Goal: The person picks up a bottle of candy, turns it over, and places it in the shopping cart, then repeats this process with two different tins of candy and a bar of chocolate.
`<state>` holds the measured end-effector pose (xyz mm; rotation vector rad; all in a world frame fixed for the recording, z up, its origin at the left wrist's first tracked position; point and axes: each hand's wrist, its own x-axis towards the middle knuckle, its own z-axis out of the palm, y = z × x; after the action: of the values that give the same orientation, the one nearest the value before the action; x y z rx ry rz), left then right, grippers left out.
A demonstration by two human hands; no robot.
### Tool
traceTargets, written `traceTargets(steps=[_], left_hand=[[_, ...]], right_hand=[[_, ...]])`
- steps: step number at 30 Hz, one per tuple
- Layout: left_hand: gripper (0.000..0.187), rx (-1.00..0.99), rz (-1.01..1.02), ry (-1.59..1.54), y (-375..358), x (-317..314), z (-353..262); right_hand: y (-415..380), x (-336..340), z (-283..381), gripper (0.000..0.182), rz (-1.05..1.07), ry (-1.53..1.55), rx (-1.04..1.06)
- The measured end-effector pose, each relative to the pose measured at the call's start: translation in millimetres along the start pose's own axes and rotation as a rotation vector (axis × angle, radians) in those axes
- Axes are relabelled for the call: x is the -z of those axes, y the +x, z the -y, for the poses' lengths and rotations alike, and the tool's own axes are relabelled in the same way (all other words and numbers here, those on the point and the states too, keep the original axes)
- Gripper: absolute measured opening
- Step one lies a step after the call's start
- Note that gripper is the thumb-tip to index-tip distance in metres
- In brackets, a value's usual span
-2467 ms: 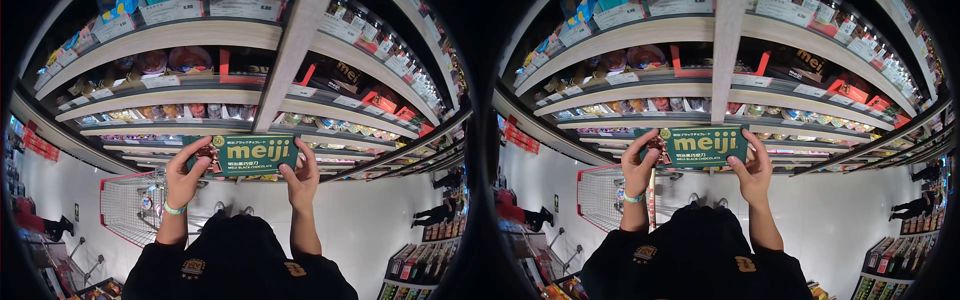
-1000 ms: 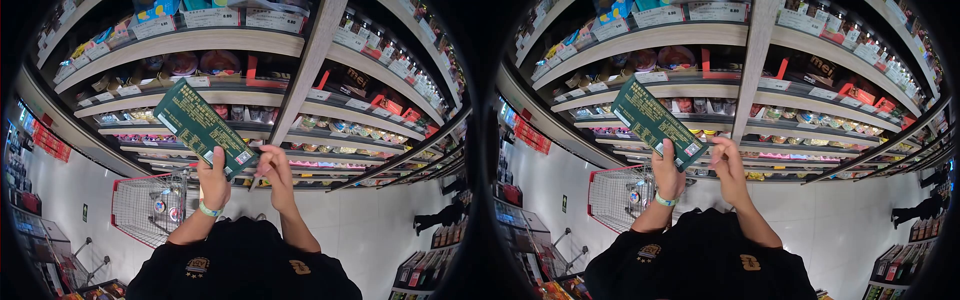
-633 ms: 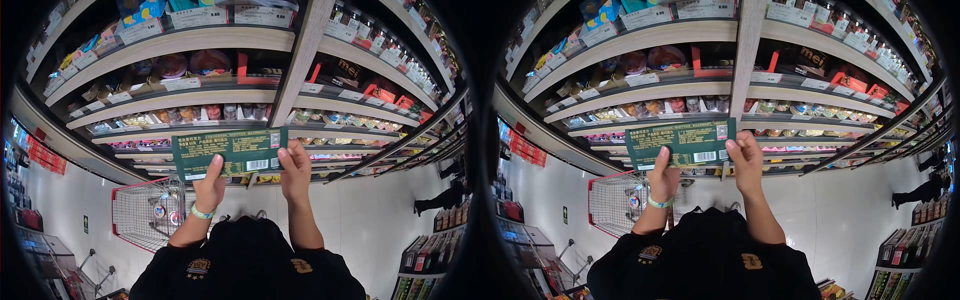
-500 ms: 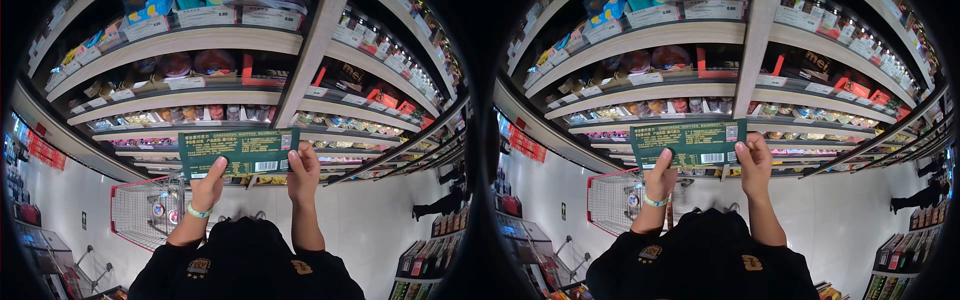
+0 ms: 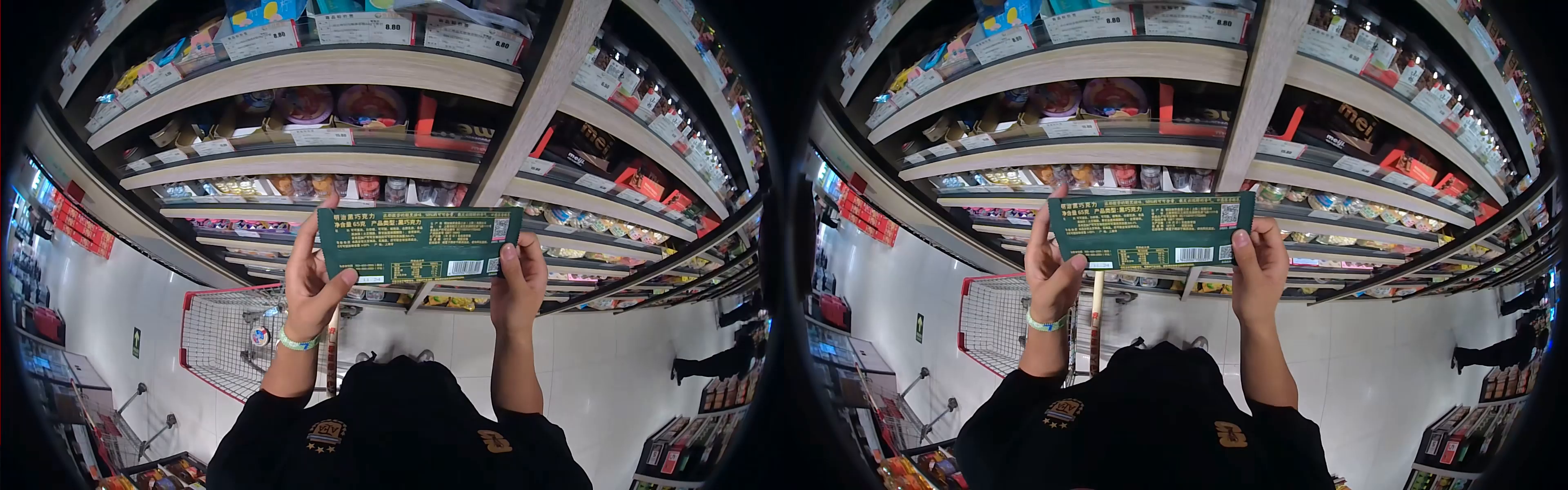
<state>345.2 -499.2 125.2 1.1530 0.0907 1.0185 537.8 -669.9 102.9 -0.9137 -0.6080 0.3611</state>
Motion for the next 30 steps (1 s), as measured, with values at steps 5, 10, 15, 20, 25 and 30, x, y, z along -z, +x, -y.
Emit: traceTargets(steps=[5, 10, 15, 20, 25, 30], left_hand=[[0.088, 0.113, 0.126, -0.047, 11.2, -7.7, -22.2], [0.075, 0.107, 0.107, -0.006, 12.4, 4.4, -16.3], [0.081, 0.107, 0.059, -0.055, 13.2, -5.8, -24.5], [0.081, 0.109, 0.062, -0.074, 11.4, -2.5, -23.8], [0.078, 0.095, 0.062, -0.008, 11.1, -0.5, -25.0], [0.078, 0.099, 0.066, -0.017, 13.1, 3.6, -22.2]], right_hand=[[3.6, -6.3, 7.6, 0.015, 0.035, -0.004, -0.032], [7.3, -10.3, 10.4, 0.03, 0.072, -0.045, -0.029], [6.3, -17.0, 21.3, 0.042, 0.234, -0.197, 0.058], [8.2, -17.2, 16.6, 0.04, 0.229, -0.087, -0.014], [6.5, -22.4, 13.8, 0.038, 0.158, -0.043, -0.064], [7.9, -21.5, 9.8, 0.04, 0.205, -0.059, -0.037]])
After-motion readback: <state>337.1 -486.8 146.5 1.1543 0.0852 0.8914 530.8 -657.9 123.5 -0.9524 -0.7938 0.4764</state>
